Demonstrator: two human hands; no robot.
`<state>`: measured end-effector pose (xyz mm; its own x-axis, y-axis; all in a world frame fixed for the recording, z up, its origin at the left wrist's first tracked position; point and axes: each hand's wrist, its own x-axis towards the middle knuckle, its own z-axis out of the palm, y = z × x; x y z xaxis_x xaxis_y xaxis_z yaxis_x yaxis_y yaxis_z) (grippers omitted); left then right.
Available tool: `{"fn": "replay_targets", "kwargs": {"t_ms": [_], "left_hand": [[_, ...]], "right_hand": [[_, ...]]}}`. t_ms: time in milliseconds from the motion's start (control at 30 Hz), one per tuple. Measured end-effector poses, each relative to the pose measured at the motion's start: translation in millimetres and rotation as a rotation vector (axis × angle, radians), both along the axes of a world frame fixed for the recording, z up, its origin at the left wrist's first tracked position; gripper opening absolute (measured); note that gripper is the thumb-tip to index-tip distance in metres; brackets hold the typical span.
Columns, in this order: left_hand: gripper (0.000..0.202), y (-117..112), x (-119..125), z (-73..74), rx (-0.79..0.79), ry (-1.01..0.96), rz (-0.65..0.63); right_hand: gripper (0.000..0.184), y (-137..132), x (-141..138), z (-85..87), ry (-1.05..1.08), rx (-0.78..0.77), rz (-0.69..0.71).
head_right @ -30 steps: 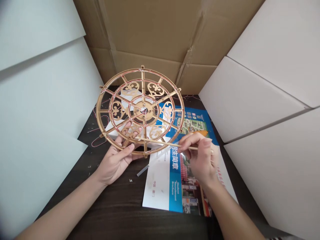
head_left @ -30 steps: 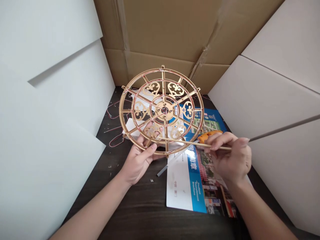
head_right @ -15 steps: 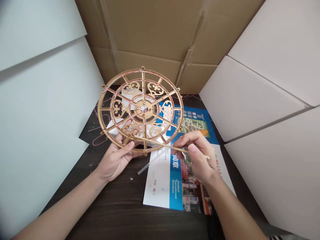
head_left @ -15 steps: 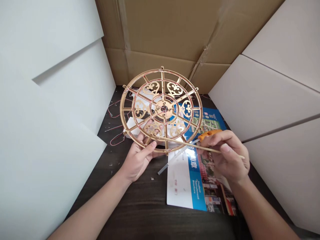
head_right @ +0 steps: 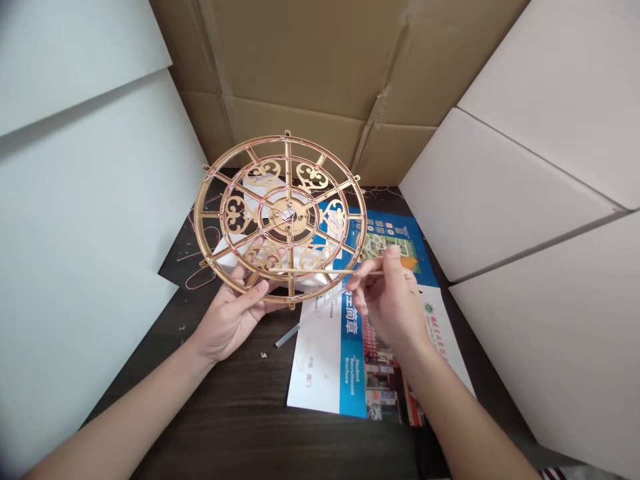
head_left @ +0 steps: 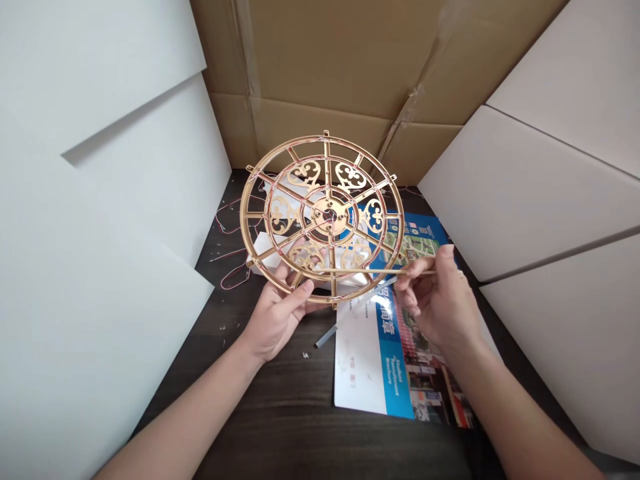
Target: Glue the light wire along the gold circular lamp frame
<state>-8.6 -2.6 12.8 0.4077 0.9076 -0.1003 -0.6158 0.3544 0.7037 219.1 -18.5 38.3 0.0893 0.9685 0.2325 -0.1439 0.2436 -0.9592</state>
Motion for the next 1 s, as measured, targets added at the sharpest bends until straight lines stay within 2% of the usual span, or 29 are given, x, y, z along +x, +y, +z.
{"fn": "replay_targets", "kwargs": {"t_ms": [100,167,333,400,700,900,1000], "left_hand": [[0.081,0,-1,0.8,-0.013,-0.02,0.009],[0.081,0,-2,1.1,-0.017,-0.026,0.018],[0.081,1,-1,0.5,0.003,-0.004,0.022],[0.082,1,0,0.3,0.002,0.0,0.021],[0.081,0,-1,0.4,-0.004,-0.008,0.02],[0.08,1,-1,-0.8,-0.008,-0.027,0.024],[0.081,2,-1,-1.4,-0.007,-0.026,0.011]], "right_hand": [[0.03,-3,1,0.9,-0.014,-0.003,0.039],[0.023,-9,1,1.5,-0.051,0.022,0.041],[0.051,-22,5,1.0,-0.155,0.257,-0.041],[0.056,-23,6,0.4,-0.154,0.296,-0.061],[0.048,-19,-1,1.8,-0.177,0.243,-0.004],[0.019,-17,4,-1.4,-0.107,0.084,0.01],[0.016,-14,6,-0.6,-0.084,0.048,-0.002]]}}
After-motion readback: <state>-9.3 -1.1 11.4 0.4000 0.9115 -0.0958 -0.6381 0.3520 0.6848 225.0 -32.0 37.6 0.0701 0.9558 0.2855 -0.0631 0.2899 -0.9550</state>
